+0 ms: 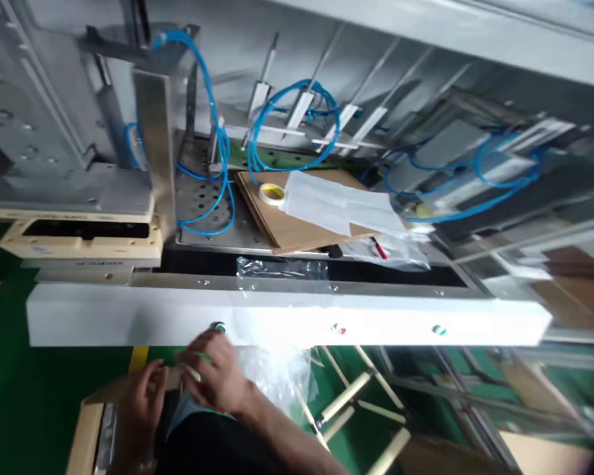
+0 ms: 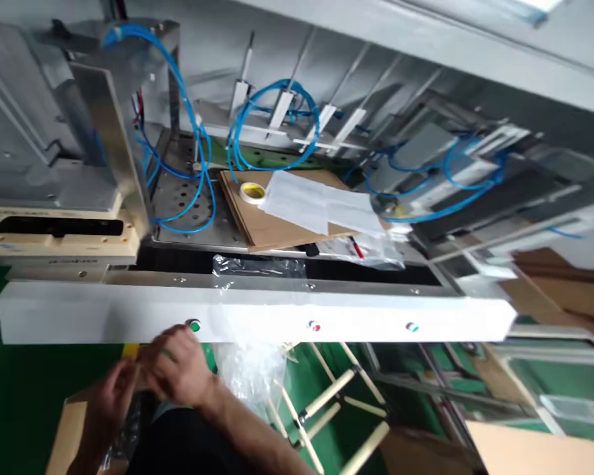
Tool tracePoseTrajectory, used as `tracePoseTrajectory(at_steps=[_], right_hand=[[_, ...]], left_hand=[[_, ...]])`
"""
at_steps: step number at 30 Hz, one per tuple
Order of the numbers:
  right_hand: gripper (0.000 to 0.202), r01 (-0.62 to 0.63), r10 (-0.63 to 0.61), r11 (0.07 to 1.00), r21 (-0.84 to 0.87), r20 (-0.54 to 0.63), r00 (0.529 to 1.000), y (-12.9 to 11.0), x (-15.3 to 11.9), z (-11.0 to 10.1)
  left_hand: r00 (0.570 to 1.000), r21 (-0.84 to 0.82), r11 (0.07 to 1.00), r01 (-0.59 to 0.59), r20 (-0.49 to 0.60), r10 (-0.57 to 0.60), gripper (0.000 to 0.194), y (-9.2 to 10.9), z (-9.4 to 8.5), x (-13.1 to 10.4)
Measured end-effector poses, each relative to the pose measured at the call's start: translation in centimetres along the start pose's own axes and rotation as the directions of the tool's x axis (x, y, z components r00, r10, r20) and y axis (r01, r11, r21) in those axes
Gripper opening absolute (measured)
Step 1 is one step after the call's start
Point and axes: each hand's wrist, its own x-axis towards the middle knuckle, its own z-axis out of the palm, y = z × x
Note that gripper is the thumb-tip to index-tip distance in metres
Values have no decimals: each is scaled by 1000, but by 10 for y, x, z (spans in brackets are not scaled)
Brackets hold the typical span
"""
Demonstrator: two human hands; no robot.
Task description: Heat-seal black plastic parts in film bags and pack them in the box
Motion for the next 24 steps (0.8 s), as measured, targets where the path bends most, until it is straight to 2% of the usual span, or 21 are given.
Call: tracePoseTrajectory(at_steps=[1, 2, 3, 5, 7, 9, 10, 11, 12, 14, 16, 19, 24], right_hand=[[28, -120, 114, 992, -37, -118, 986, 7, -22, -19], [27, -247, 221, 966, -82, -241, 945, 16, -41, -39], [25, -377, 307, 917, -129, -373, 876, 27, -59, -59], [21, -615, 398, 766, -188, -613, 683, 54, -95, -101], [23, -797, 421, 582, -162, -778, 466, 84, -133, -144], [34, -916, 454, 397, -57, -855, 251, 115, -175, -185], [41, -949, 473, 314, -1, -867, 157, 130, -197, -205], [47, -968, 486, 245, 44, -870, 83, 145, -219, -223], [53, -977, 490, 197, 78, -871, 29, 160, -239, -241], [61, -983, 483, 142, 118, -875, -36, 187, -274, -270], [65, -983, 477, 124, 138, -877, -63, 211, -299, -292], [64, -980, 488, 145, 137, -872, -50, 235, -317, -307], [60, -965, 477, 221, 144, -879, -22, 253, -323, -302]], left_hand=[[993, 10, 993, -117, -13, 117, 46, 18, 10, 2], [965, 40, 965, -259, -39, 261, 44, 35, 22, 4], [918, 93, 918, -385, -60, 391, 43, 50, 34, 5], [827, 209, 821, -532, -79, 556, 46, 73, 58, 5], [780, 316, 765, -562, -105, 617, 53, 85, 78, 3], [763, 386, 743, -546, -136, 631, 63, 84, 89, 1], [760, 407, 739, -536, -147, 633, 68, 82, 93, 0], [758, 418, 737, -531, -154, 633, 72, 78, 94, -2], [759, 422, 737, -527, -157, 632, 75, 74, 95, -3], [769, 416, 749, -515, -162, 618, 77, 68, 97, -6], [784, 418, 768, -486, -180, 594, 78, 67, 100, -9], [785, 452, 779, -435, -235, 574, 77, 74, 110, -14], [773, 511, 798, -320, -347, 532, 67, 95, 130, -16]])
